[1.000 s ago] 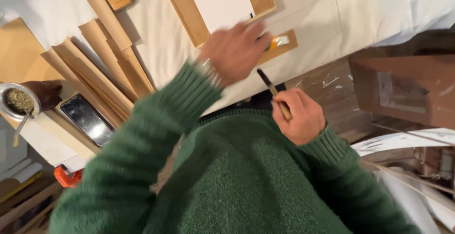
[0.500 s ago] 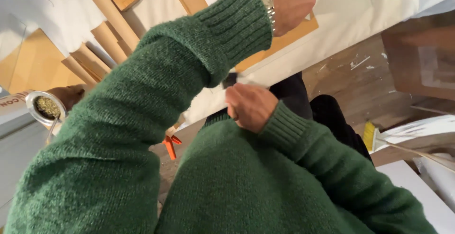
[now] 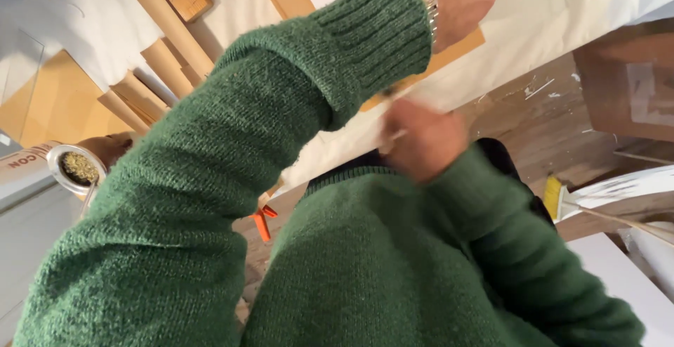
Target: Assembling a picture frame by applying adhesive strips and positioning frame components on a glass surface.
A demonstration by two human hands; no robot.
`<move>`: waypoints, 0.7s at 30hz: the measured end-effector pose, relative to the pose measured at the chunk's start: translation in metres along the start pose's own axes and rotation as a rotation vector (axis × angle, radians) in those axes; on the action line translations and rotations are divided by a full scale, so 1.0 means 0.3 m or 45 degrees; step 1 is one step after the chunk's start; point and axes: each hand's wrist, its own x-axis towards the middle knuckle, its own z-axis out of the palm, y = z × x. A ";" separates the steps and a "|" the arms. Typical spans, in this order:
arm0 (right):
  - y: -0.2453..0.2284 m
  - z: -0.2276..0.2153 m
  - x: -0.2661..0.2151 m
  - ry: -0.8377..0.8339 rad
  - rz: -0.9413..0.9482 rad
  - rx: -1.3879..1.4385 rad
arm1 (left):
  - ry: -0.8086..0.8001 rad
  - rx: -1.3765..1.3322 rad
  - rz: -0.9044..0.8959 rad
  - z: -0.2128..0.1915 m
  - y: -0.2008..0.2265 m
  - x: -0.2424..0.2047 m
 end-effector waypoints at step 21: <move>0.040 0.144 0.011 -0.019 -0.149 -0.011 | -0.107 0.004 -0.023 -0.034 0.050 -0.036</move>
